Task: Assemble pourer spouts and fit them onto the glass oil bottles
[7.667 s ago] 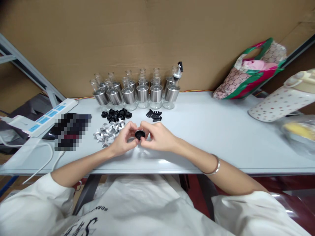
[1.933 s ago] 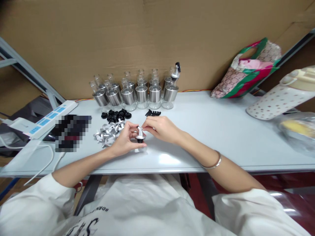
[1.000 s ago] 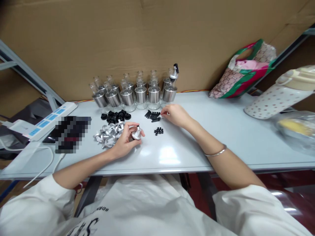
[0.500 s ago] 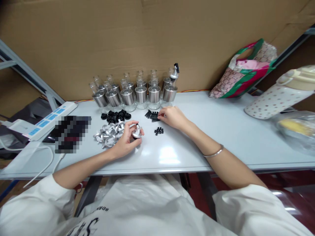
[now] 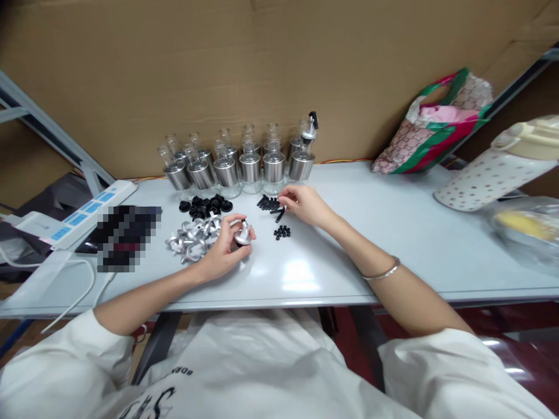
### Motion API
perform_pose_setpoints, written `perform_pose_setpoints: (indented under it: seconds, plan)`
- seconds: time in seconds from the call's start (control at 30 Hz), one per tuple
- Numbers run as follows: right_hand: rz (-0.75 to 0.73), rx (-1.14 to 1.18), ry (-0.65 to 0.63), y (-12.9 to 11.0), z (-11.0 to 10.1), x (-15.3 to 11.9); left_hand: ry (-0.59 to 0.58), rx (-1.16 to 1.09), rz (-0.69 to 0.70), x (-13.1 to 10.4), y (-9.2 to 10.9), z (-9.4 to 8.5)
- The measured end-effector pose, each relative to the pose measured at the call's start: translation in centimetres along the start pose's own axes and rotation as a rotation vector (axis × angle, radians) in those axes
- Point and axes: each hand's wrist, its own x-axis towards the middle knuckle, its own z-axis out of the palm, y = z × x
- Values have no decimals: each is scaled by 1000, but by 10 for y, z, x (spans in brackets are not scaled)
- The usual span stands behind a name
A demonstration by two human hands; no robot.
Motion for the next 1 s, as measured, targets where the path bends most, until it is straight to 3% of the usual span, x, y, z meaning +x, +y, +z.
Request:
perform_pose_setpoints:
  seconds: [0.07, 0.17, 0.4, 0.57, 1.0]
  plan:
    - [70, 128, -67, -5, 3, -2, -2, 8, 5, 0, 1, 0]
    - [97, 123, -104, -9, 6, -4, -4, 17, 11, 0, 2, 0]
    - [-22, -70, -57, -2, 4, -5, -9, 13, 4, 0, 1, 0]
    - [14, -173, -34, 1, 4, -4, -6, 19, -3, 0, 1, 0]
    - [-23, -211, 10, -1, 4, -4, -12, 21, 5, 0, 1, 0]
